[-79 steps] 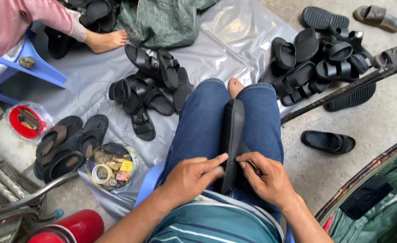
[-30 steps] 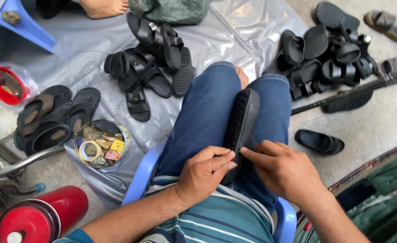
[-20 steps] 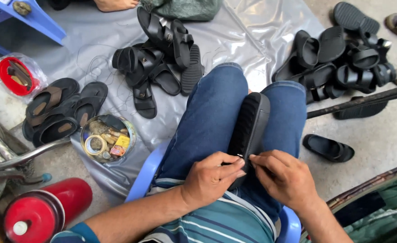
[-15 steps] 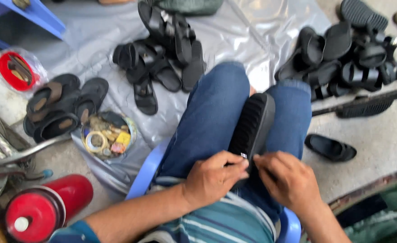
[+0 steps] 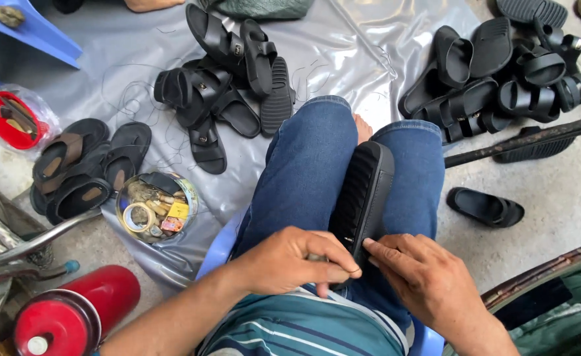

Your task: Hand-sewing a shoe sole to the upper part of a sandal using a needle and thread.

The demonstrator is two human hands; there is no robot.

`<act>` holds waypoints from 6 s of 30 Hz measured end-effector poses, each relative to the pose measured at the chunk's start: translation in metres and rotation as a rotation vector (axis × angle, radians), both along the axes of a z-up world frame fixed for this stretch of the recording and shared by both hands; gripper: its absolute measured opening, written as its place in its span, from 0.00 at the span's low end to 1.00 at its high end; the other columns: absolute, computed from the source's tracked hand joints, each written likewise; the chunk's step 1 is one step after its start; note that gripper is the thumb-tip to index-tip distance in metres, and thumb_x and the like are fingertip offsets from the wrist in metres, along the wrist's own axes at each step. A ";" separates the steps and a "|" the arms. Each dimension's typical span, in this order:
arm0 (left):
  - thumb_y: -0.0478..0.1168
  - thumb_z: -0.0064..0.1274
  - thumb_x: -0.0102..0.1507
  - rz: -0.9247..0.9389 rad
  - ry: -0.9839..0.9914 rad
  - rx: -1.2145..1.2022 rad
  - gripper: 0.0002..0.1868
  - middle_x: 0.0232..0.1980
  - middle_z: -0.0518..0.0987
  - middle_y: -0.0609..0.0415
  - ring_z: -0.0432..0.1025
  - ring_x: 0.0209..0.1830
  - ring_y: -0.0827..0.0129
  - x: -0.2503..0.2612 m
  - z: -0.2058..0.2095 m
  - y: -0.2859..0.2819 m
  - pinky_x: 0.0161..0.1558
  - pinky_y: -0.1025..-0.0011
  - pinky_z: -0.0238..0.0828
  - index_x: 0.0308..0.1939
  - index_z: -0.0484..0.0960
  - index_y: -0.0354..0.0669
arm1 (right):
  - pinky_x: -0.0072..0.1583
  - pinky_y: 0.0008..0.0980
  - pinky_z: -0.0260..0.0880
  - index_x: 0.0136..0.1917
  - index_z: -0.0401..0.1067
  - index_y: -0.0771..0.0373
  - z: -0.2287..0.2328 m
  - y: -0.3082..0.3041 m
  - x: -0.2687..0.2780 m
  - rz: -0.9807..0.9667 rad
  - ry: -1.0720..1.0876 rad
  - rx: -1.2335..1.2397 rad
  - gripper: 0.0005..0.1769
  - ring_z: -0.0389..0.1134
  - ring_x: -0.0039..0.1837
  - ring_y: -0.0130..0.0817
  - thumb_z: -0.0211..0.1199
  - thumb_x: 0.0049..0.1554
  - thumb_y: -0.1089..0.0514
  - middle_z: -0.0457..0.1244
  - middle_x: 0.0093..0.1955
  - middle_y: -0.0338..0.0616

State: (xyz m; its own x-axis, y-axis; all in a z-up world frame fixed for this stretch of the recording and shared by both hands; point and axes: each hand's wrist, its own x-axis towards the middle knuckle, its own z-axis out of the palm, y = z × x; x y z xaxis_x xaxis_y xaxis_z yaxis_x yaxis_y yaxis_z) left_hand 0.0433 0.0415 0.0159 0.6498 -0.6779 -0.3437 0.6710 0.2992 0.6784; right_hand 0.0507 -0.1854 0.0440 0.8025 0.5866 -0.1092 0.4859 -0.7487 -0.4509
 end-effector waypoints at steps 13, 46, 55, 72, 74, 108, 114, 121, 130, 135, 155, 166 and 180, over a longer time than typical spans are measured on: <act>0.28 0.39 0.53 -0.191 -0.950 0.816 0.23 0.28 0.67 0.51 0.65 0.12 0.61 0.019 0.014 -0.013 0.16 0.65 0.68 0.50 0.69 0.51 | 0.36 0.25 0.65 0.51 0.70 0.55 -0.003 -0.001 -0.004 -0.008 -0.046 0.007 0.20 0.63 0.36 0.27 0.60 0.43 0.61 0.62 0.41 0.34; 0.35 0.52 0.52 0.151 -1.037 0.785 0.03 0.52 0.68 0.51 0.66 0.17 0.72 -0.023 0.000 -0.018 0.22 0.74 0.67 0.30 0.78 0.45 | 0.25 0.22 0.47 0.35 0.77 0.67 -0.024 -0.025 -0.015 -0.766 0.831 0.516 0.05 0.50 0.22 0.23 0.63 0.43 0.65 0.57 0.19 0.38; 0.34 0.44 0.55 0.052 -0.968 0.836 0.18 0.54 0.68 0.51 0.69 0.24 0.65 -0.016 0.003 -0.008 0.26 0.68 0.70 0.49 0.68 0.45 | 0.49 0.33 0.54 0.44 0.55 0.70 0.003 -0.045 0.001 -0.430 -0.444 0.285 0.13 0.55 0.50 0.39 0.58 0.51 0.73 0.58 0.51 0.52; 0.30 0.42 0.60 0.100 -0.324 0.007 0.11 0.63 0.64 0.41 0.72 0.40 0.66 -0.010 0.037 0.002 0.46 0.73 0.72 0.45 0.75 0.30 | 0.28 0.21 0.56 0.37 0.71 0.59 -0.021 -0.003 0.000 -0.268 0.082 0.385 0.03 0.55 0.24 0.23 0.61 0.46 0.60 0.62 0.27 0.33; 0.53 0.60 0.43 0.032 -0.781 0.819 0.35 0.49 0.77 0.59 0.67 0.20 0.75 -0.014 0.032 -0.012 0.29 0.80 0.67 0.51 0.73 0.42 | 0.29 0.22 0.57 0.37 0.72 0.59 -0.024 -0.003 -0.002 -0.284 0.106 0.396 0.04 0.56 0.24 0.24 0.61 0.45 0.60 0.62 0.26 0.34; 0.37 0.56 0.52 0.383 -0.888 0.889 0.13 0.42 0.75 0.56 0.73 0.30 0.72 -0.034 -0.008 -0.041 0.31 0.78 0.72 0.40 0.74 0.40 | 0.33 0.26 0.62 0.54 0.72 0.46 0.004 -0.020 0.014 0.017 0.222 0.053 0.27 0.61 0.31 0.26 0.57 0.41 0.65 0.60 0.34 0.32; 0.35 0.56 0.52 0.416 -0.923 0.898 0.14 0.42 0.75 0.55 0.73 0.29 0.72 -0.035 -0.008 -0.041 0.29 0.79 0.73 0.41 0.74 0.40 | 0.34 0.27 0.64 0.55 0.71 0.43 0.010 -0.012 0.009 0.034 0.105 -0.066 0.29 0.62 0.33 0.26 0.58 0.39 0.64 0.60 0.35 0.31; 0.33 0.58 0.51 0.519 -1.003 0.883 0.12 0.41 0.78 0.53 0.75 0.30 0.71 -0.036 -0.007 -0.043 0.30 0.80 0.73 0.39 0.79 0.37 | 0.34 0.30 0.67 0.55 0.69 0.46 0.022 0.009 -0.004 0.036 -0.080 -0.421 0.24 0.62 0.34 0.32 0.56 0.43 0.58 0.57 0.38 0.34; 0.32 0.59 0.51 0.588 -1.028 0.817 0.12 0.42 0.77 0.54 0.74 0.29 0.71 -0.036 -0.017 -0.036 0.30 0.80 0.73 0.39 0.80 0.39 | 0.33 0.24 0.59 0.46 0.74 0.55 -0.004 0.001 0.006 -0.014 -0.038 0.143 0.17 0.59 0.29 0.27 0.59 0.41 0.65 0.60 0.33 0.33; 0.31 0.59 0.52 0.582 -1.146 0.820 0.12 0.42 0.76 0.52 0.73 0.27 0.69 -0.033 -0.012 -0.041 0.27 0.78 0.72 0.39 0.79 0.36 | 0.35 0.28 0.61 0.40 0.70 0.60 0.006 0.012 0.002 -0.009 -0.179 0.054 0.10 0.61 0.33 0.30 0.60 0.42 0.67 0.62 0.37 0.36; 0.36 0.43 0.59 0.068 -0.947 0.979 0.13 0.36 0.76 0.49 0.73 0.23 0.56 0.007 -0.001 -0.019 0.22 0.60 0.71 0.47 0.65 0.43 | 0.32 0.23 0.63 0.43 0.74 0.57 0.011 0.008 0.005 -0.073 0.028 0.036 0.12 0.63 0.29 0.23 0.61 0.43 0.62 0.66 0.38 0.31; 0.37 0.42 0.57 -0.203 -1.151 0.984 0.21 0.29 0.67 0.51 0.63 0.14 0.65 0.013 0.013 -0.012 0.14 0.68 0.64 0.54 0.73 0.58 | 0.31 0.29 0.63 0.57 0.67 0.33 0.020 -0.036 0.012 -0.106 0.273 -0.357 0.28 0.60 0.26 0.27 0.57 0.44 0.58 0.59 0.31 0.29; 0.41 0.49 0.57 0.114 -0.815 0.833 0.07 0.32 0.71 0.60 0.69 0.26 0.73 0.000 0.010 -0.039 0.29 0.76 0.68 0.34 0.82 0.49 | 0.34 0.20 0.68 0.56 0.70 0.54 0.001 -0.014 -0.002 -0.448 0.430 0.258 0.27 0.66 0.31 0.22 0.65 0.40 0.58 0.67 0.56 0.34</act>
